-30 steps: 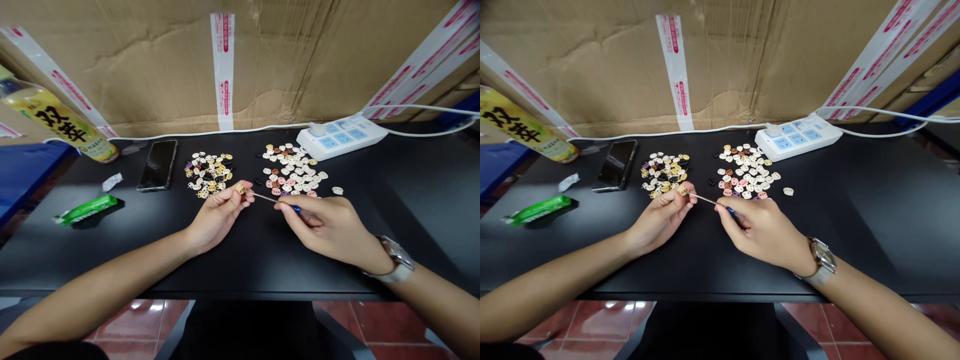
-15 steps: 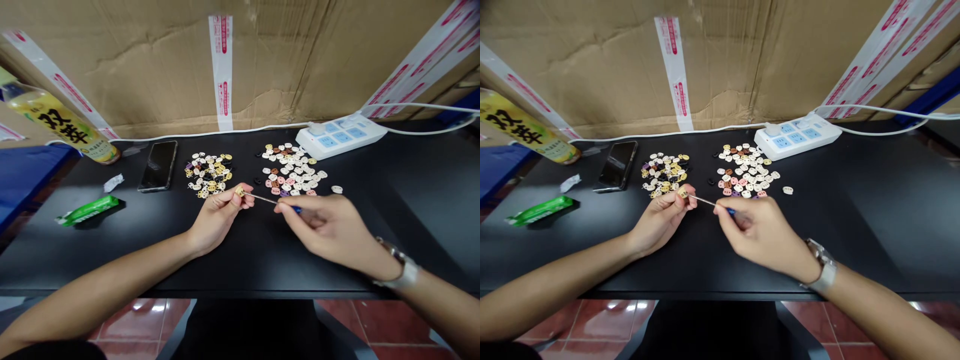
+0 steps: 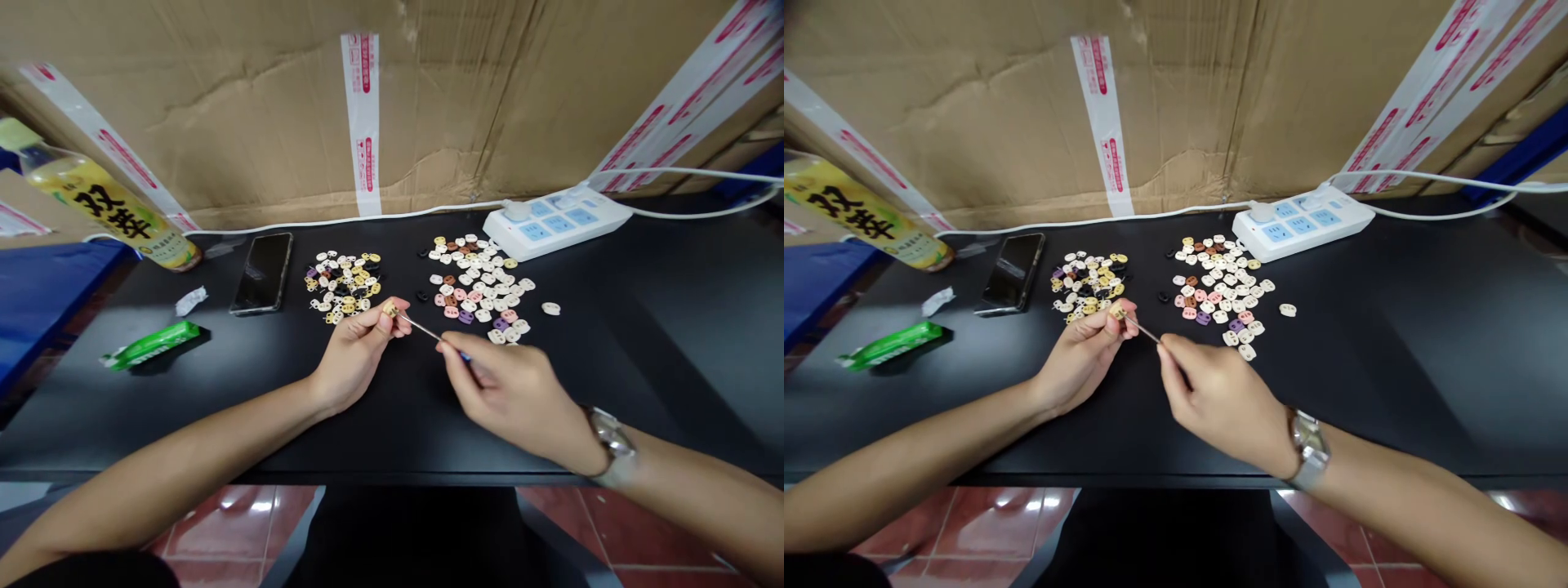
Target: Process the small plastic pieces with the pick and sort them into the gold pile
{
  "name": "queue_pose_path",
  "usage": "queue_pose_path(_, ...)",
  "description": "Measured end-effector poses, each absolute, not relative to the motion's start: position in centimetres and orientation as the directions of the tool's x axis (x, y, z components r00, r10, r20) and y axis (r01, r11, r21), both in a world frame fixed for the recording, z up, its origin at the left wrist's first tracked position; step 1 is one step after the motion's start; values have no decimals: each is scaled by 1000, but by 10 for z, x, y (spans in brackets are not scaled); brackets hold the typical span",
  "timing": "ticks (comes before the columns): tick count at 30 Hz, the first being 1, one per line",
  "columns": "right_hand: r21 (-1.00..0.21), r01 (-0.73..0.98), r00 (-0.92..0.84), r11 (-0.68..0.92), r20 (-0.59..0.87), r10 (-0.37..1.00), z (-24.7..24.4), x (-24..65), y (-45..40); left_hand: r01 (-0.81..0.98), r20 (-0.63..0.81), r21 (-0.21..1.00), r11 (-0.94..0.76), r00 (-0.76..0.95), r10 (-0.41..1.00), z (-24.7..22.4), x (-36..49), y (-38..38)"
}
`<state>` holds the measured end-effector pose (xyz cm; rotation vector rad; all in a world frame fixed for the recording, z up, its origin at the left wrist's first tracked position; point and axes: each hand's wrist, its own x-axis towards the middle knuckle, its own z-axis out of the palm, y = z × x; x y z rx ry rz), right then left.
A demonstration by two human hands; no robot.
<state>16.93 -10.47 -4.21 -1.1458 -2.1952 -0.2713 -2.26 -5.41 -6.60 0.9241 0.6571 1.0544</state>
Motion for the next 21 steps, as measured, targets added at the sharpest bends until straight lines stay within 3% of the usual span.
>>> queue_pose_path(3, -380, 731, -337, 566, 521, 784, -41, 171, -99, -429, -31, 881, 199, 368, 929, -66, -22, -54)
queue_pose_path(4, -382, 742, -299, 551, 547, 782, -43, 171, -99, -430, -32, 881, 199, 364, 931, -66, -22, -54)
queue_pose_path(5, -290, 767, -327, 572, 590, 738, -45, 171, -100, -432, -34, 880, 199, 360, 932, -66, -22, -54)
queue_pose_path(6, -124, 776, -406, 619, 653, 639, -47, 171, -102, -435, -35, 878, 200, 359, 933, -66, -22, -54)
queue_pose_path(8, 179, 750, -585, 636, 629, 513, -52, 171, -106, -443, -37, 872, 207, 362, 932, -65, -22, -54)
queue_pose_path(10, 273, 725, -646, 633, 588, 487, -52, 173, -106, -454, -41, 865, 214, 361, 932, -63, -22, -54)
queue_pose_path(15, -17, 749, -476, 662, 681, 556, -47, 181, -97, -475, -71, 844, 251, 365, 928, -62, -22, -53)
queue_pose_path(21, -263, 701, -356, 663, 677, 644, -46, 181, -97, -469, -59, 849, 244, 374, 925, -63, -22, -53)
